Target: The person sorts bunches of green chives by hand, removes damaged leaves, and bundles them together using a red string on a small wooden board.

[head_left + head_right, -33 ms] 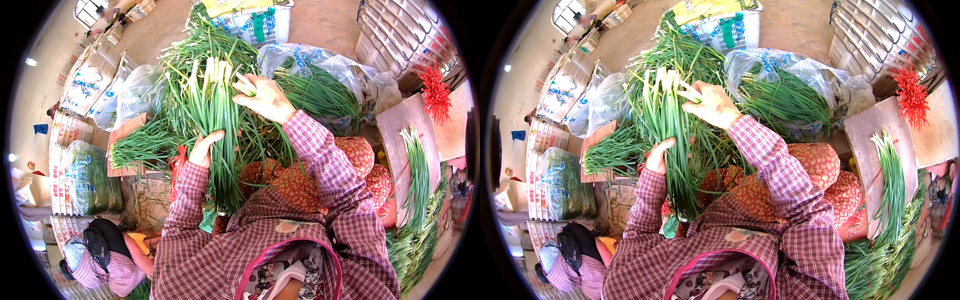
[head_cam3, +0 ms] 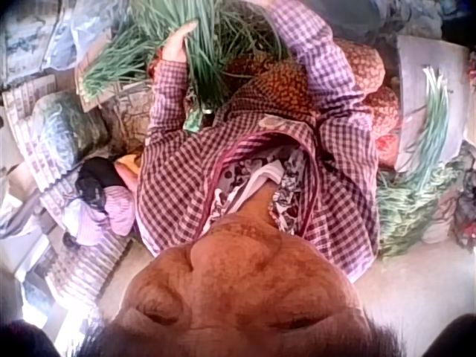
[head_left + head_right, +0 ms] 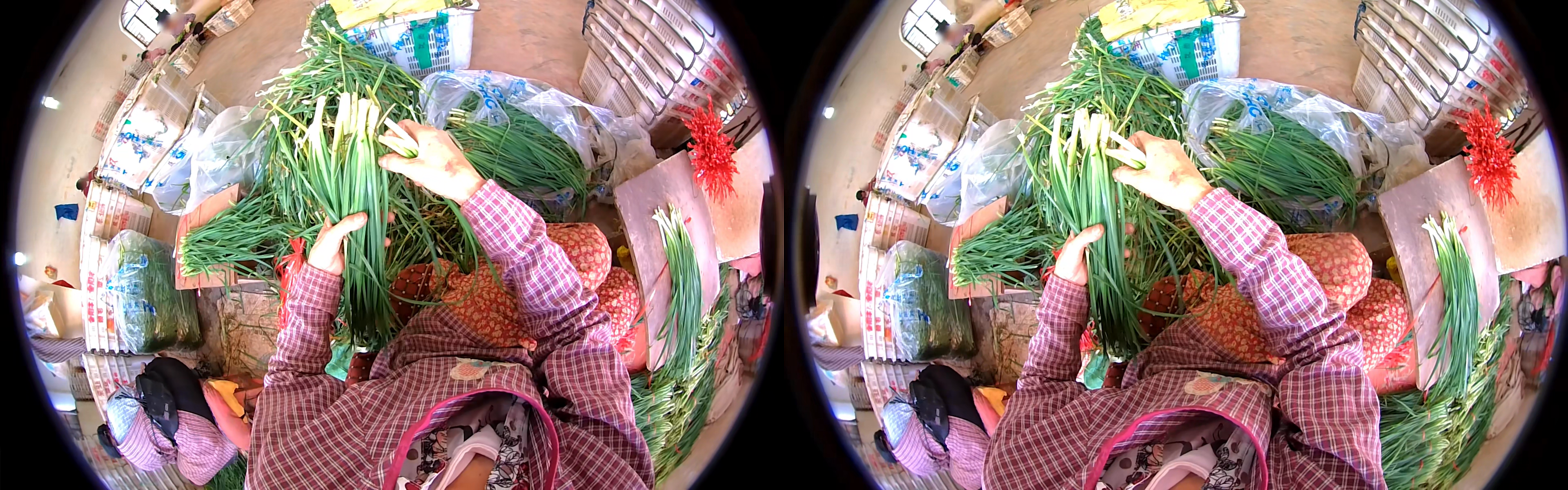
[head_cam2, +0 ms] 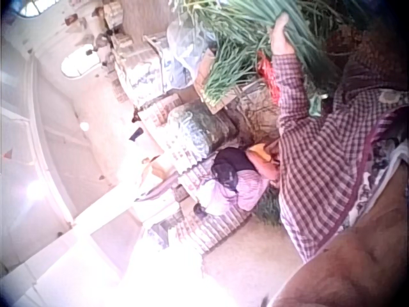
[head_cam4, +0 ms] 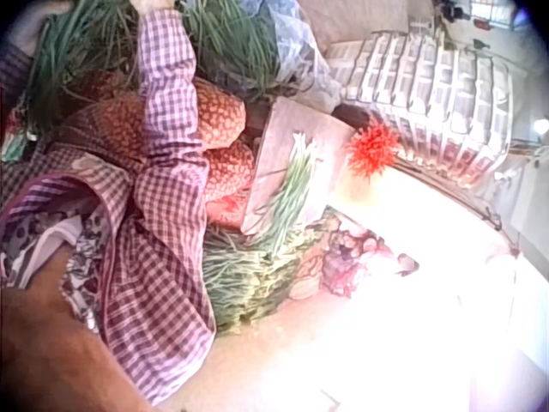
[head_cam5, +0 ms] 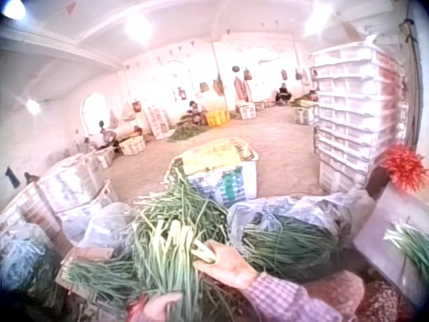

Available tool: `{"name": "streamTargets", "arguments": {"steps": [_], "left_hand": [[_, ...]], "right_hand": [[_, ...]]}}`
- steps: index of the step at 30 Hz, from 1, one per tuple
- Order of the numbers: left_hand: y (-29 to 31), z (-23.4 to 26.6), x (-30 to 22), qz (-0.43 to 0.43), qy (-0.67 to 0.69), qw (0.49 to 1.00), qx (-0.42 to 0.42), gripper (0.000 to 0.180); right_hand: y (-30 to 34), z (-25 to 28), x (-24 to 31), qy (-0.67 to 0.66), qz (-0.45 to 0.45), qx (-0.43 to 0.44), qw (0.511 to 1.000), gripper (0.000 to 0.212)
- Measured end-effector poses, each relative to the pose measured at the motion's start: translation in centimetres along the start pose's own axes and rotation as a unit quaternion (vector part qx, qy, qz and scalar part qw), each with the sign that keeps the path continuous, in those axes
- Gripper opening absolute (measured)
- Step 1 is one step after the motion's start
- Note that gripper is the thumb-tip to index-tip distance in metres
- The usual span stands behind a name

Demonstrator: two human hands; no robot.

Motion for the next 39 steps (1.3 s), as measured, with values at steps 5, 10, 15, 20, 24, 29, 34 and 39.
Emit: {"name": "streamTargets", "arguments": {"steps": [5, 10, 15, 20, 24, 29, 34, 39], "left_hand": [[-0.1, 1.0, 0.2, -0.001, 0.005, 1.0, -0.014, 0.047], [-0.6, 1.5, 0.0, -0.033, -0.01, 0.999, -0.036, 0.042], [-0.5, 1.5, 0.0, -0.022, 0.001, 1.0, -0.022, 0.039], [-0.5, 0.8, 0.1, -0.017, -0.004, 1.0, -0.009, 0.043], [-0.2, -0.1, -0.5, -0.017, -0.034, 0.999, 0.002, 0.044], [0.2, -0.3, -0.3, 0.013, -0.004, 1.0, -0.012, 0.041], [0.1, 1.4, -0.1, 0.035, 0.04, 0.998, -0.027, 0.026], [0.5, 3.2, 0.0, 0.017, 0.001, 0.999, -0.031, 0.033]], "right_hand": [[0.9, -0.7, 1.2, -0.09, -0.087, 0.066, 0.99, 0.042], [0.3, -0.3, 1.3, 0.007, 0.047, -0.062, 0.997, 0.041], [0.3, 0.2, 1.4, 0.09, 0.065, -0.079, 0.991, 0.028], [0.6, 0.7, 2.2, 0.154, 0.06, -0.104, 0.981, 0.025], [0.6, 0.5, 2.0, 0.112, 0.077, -0.098, 0.986, 0.025], [0.3, 0.1, 1.7, 0.116, 0.065, -0.078, 0.988, 0.024], [0.8, 1.7, 1.9, 0.23, 0.124, -0.148, 0.954, 0.019], [0.0, 3.2, 1.3, 0.301, 0.145, -0.153, 0.93, 0.019]]}}
Point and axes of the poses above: each hand's wrist, its own y-axis away from the middle knuckle, its own z-axis out of the back of the hand, x = y × z, the point moved 7 cm from there along -y, towards the middle knuckle, and after that the axes turned 11 degrees about y, right-handed, at the moved point
